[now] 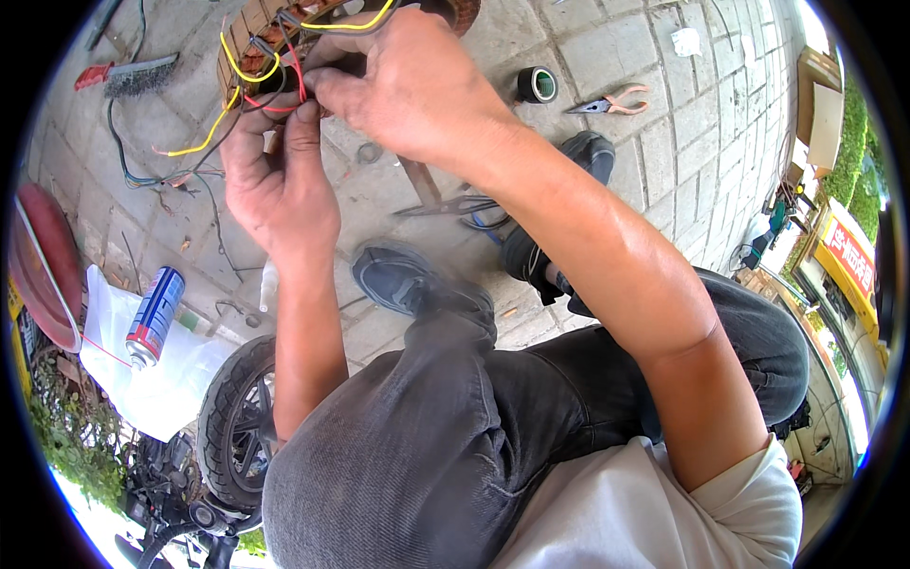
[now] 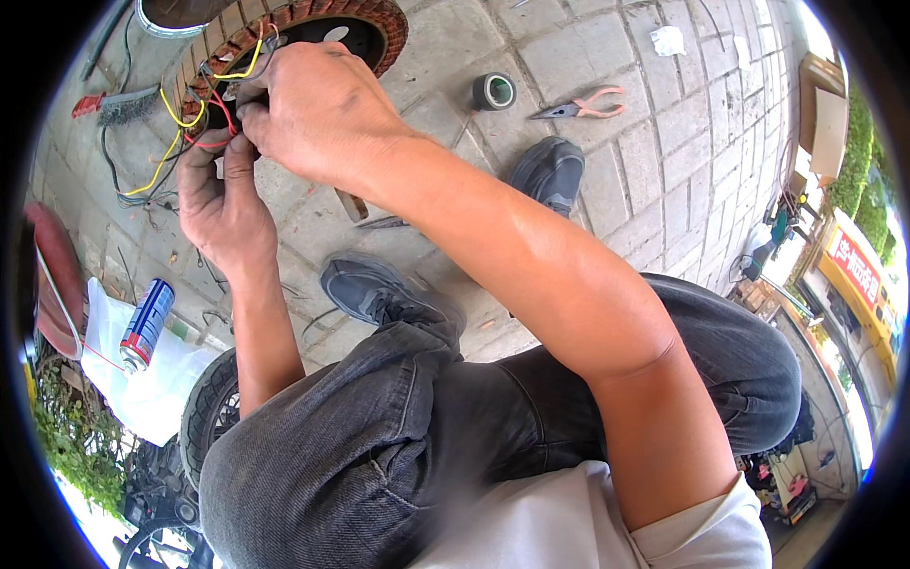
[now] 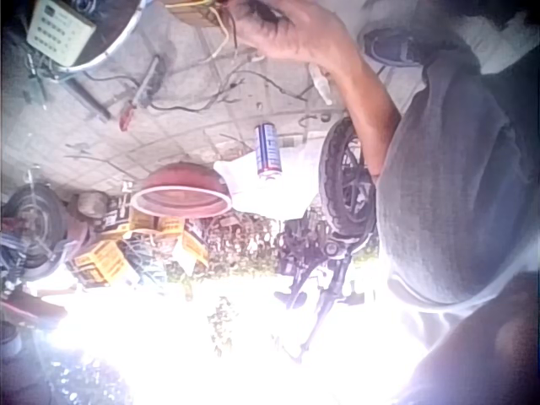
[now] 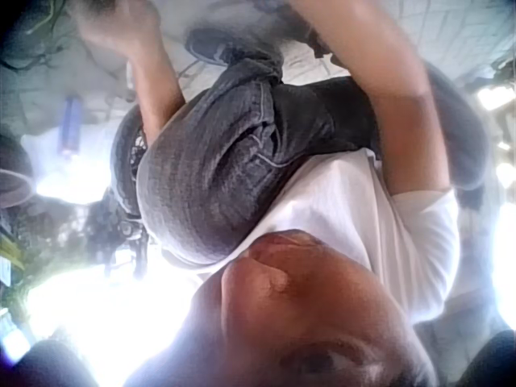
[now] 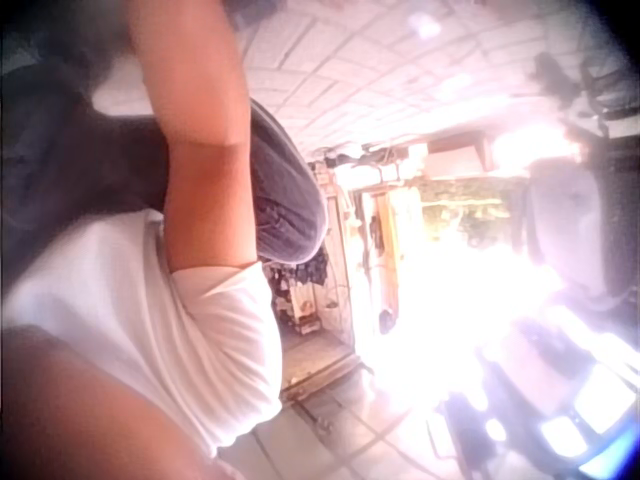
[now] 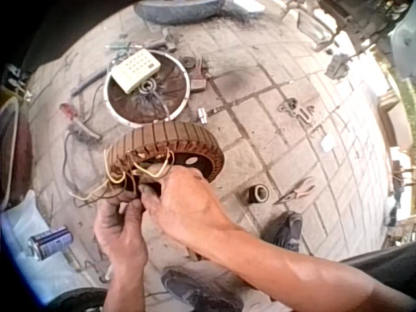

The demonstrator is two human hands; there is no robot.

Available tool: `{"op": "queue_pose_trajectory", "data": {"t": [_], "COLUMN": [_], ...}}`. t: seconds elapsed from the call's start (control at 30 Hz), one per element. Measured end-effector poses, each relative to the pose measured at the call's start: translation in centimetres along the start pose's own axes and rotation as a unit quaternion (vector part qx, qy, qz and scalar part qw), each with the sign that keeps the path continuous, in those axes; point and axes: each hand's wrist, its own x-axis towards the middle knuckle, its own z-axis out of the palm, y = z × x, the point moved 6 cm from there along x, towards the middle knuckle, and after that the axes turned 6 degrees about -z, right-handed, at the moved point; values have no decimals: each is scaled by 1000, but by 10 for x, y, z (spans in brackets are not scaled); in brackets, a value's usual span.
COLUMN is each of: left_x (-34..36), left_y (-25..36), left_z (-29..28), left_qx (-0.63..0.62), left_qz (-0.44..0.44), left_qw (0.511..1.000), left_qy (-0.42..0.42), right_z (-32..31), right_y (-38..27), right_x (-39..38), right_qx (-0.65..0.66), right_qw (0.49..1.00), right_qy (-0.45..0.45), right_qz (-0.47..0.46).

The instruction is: The person is repairing a motor stator by stripping, twisting, and taping wires. They use scissors to cut the wire insulation and pliers to twist the exposed copper strands together. Finally, they wrap the connections with electrical tape to secure them.

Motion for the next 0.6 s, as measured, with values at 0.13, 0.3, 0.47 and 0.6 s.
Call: {"op": "queue_pose_trajectory", "data": {"t": [0.13, 0.3, 0.47, 0.6], "left_x": [0, -5, -3, -2], "left_y": [-3, -4, 1, -1], "left_z": [-2, 2, 6, 5], "left_qx": [0, -94, -72, -80], "left_qz": [-12, -13, 0, 4], "left_qw": [1000, 995, 997, 996], "left_qy": [-6, 6, 28, 27], "right_z": [-4, -4, 11, 4], "right_y": [-3, -6, 12, 7], "right_x": [1, -11, 0, -3], "right_qx": [-15, 125, 83, 56], "right_qw": [998, 990, 995, 989], "right_qy": [28, 3, 45, 108], "right_qz": [-53, 59, -18, -82]}}
